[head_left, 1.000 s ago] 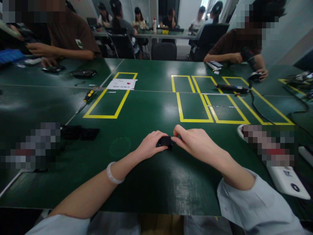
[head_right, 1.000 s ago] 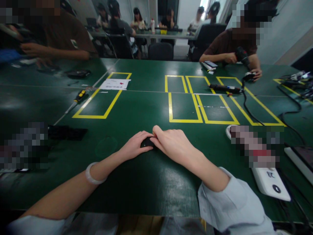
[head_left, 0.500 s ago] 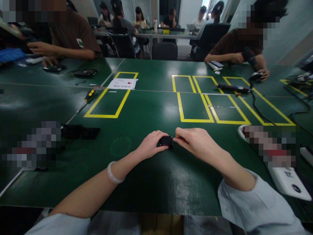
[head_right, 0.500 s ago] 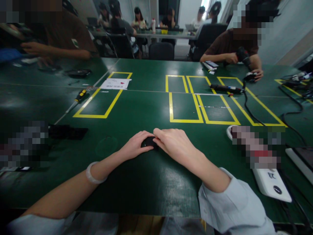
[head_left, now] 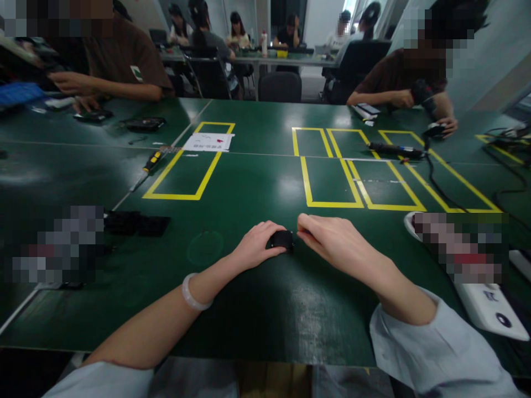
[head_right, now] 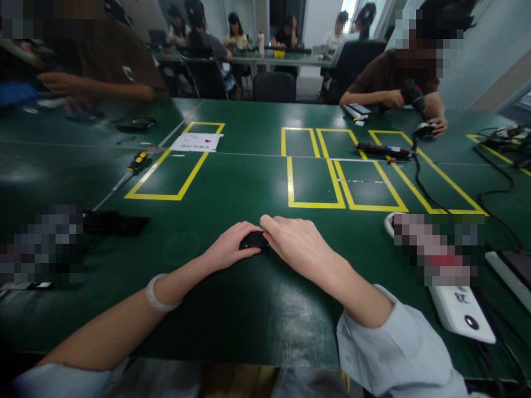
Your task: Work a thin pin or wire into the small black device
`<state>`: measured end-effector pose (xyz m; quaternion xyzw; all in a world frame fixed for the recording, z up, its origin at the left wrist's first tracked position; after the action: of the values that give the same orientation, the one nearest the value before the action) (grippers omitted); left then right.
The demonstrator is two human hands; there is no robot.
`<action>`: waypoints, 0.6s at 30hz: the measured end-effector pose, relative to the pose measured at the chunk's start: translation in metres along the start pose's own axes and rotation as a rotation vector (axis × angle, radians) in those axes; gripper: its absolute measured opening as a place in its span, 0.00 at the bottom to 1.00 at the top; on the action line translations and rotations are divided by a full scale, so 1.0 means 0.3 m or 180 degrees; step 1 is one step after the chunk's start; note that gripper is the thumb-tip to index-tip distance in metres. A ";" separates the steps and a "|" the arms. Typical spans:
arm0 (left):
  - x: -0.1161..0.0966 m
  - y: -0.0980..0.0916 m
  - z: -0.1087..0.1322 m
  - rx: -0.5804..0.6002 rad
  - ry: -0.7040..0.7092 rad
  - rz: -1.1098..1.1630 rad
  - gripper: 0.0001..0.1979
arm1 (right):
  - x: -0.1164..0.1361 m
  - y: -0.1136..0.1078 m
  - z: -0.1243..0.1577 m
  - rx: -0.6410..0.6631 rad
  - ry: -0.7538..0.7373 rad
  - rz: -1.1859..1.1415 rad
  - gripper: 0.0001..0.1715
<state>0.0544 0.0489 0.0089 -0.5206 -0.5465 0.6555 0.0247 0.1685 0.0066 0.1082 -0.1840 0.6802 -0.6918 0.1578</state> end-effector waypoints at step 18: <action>-0.002 -0.005 -0.002 -0.0024 0.0006 0.0040 0.17 | 0.013 -0.008 -0.001 -0.0012 -0.0007 0.0081 0.10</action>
<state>0.0542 0.0495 0.0106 -0.5247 -0.5456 0.6531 0.0190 0.1651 0.0051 0.1109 -0.1763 0.6837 -0.6882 0.1670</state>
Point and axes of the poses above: each hand's wrist, its own z-axis away from the middle knuckle, its own y-axis out of the palm, x = y × z, the point moved 8 cm from there along -z, towards the middle knuckle, and after that the axes turned 7 degrees about z, right-handed, at the moved point
